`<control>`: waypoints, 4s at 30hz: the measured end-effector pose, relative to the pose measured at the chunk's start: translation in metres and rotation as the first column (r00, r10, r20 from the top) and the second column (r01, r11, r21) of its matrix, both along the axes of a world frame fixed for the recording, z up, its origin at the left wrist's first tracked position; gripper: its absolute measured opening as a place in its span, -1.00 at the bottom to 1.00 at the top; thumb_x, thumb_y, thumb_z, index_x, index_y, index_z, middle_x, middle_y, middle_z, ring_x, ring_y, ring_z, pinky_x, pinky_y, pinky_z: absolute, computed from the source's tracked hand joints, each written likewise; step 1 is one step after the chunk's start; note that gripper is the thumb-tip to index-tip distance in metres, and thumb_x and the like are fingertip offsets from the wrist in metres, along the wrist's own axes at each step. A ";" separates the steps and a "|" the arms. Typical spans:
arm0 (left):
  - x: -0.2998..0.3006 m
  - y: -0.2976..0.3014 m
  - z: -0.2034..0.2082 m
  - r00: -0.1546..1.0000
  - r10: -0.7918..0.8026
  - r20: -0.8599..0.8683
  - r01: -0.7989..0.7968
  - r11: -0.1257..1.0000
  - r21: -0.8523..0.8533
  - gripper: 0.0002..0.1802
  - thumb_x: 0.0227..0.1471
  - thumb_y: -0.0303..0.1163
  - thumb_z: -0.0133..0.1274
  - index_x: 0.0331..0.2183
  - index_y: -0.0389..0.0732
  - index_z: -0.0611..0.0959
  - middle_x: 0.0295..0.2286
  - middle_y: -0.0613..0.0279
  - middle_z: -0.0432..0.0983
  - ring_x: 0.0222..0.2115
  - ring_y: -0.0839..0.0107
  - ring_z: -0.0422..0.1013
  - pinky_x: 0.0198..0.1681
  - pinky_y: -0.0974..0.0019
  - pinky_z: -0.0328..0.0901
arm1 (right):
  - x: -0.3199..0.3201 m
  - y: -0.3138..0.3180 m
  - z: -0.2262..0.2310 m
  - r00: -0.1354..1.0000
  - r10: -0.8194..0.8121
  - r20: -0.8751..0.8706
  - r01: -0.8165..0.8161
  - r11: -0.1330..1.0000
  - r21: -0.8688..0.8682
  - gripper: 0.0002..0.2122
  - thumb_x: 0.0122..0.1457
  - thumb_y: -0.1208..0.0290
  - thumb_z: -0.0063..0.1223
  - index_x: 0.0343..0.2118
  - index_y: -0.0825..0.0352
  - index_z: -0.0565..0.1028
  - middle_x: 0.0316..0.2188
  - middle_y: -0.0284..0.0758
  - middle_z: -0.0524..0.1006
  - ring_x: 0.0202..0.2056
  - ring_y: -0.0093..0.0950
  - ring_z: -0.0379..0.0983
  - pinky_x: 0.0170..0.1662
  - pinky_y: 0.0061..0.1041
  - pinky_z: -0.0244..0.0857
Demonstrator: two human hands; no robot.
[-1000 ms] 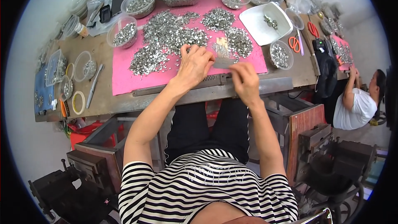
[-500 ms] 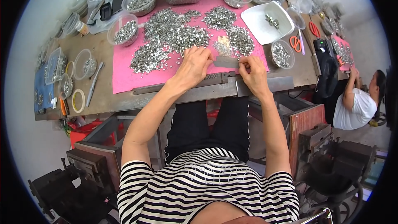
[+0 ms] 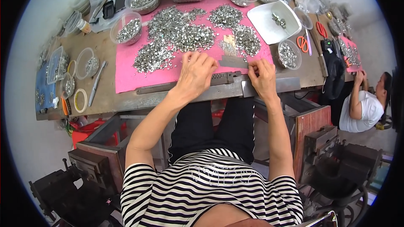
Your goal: The person assembles small metal components by placing them into a jig and then pressing them together with a manual hand press.
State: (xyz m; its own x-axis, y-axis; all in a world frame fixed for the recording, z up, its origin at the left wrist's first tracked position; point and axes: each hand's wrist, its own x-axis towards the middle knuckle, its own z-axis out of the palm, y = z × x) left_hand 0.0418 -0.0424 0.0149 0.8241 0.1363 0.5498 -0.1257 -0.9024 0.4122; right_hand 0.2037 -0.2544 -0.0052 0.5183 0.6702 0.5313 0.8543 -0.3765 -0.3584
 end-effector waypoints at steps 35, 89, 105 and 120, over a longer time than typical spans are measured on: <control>-0.017 -0.030 -0.015 0.977 0.212 0.030 -0.209 0.975 -0.074 -0.79 0.05 -0.35 0.28 -0.24 -0.15 0.66 -0.38 0.31 0.55 -0.28 0.26 0.45 0.23 -0.12 0.09 | 0.005 0.003 0.050 0.997 0.028 -0.077 -0.009 0.971 0.240 -0.89 0.16 0.61 0.18 -0.24 0.36 0.58 -0.31 -0.20 0.60 -0.30 -0.23 0.56 -0.21 -0.33 0.43; -0.057 0.012 -0.008 0.997 0.050 -0.052 -0.059 0.979 -0.193 -0.85 -0.04 -0.51 0.25 -0.36 -0.22 0.62 -0.37 0.17 0.48 -0.27 0.15 0.41 0.04 0.03 0.22 | -0.006 0.012 0.021 0.961 0.164 -0.221 -0.169 0.986 -0.004 -0.86 0.07 0.58 0.27 -0.27 0.31 0.64 -0.43 -0.26 0.47 -0.32 -0.26 0.45 -0.23 -0.30 0.33; -0.058 0.010 -0.013 0.997 0.075 0.000 -0.071 0.946 -0.316 -0.88 0.04 -0.54 0.19 -0.31 -0.24 0.61 -0.41 0.15 0.51 -0.33 0.09 0.43 0.13 -0.10 0.25 | -0.009 0.016 0.022 0.942 0.181 -0.282 -0.174 0.983 0.050 -0.93 0.15 0.63 0.17 -0.32 0.40 0.52 -0.44 -0.22 0.47 -0.41 -0.28 0.48 -0.32 -0.35 0.36; -0.055 0.004 -0.020 0.988 0.128 0.091 -0.108 0.974 -0.200 -0.78 -0.01 -0.43 0.31 -0.29 -0.23 0.63 -0.37 0.22 0.56 -0.29 0.15 0.47 0.12 -0.08 0.26 | -0.067 0.036 0.000 0.946 0.210 -0.246 -0.159 0.964 0.214 -0.88 0.13 0.64 0.13 -0.29 0.33 0.48 -0.23 -0.26 0.58 -0.14 -0.25 0.48 -0.02 -0.30 0.25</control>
State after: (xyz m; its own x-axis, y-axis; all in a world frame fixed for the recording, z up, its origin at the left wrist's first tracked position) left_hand -0.0136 -0.0386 -0.0053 0.7365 0.3411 0.5841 -0.0741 -0.8177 0.5708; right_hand 0.1370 -0.2188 -0.0049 0.5341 0.6684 0.5176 0.7667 -0.1250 -0.6297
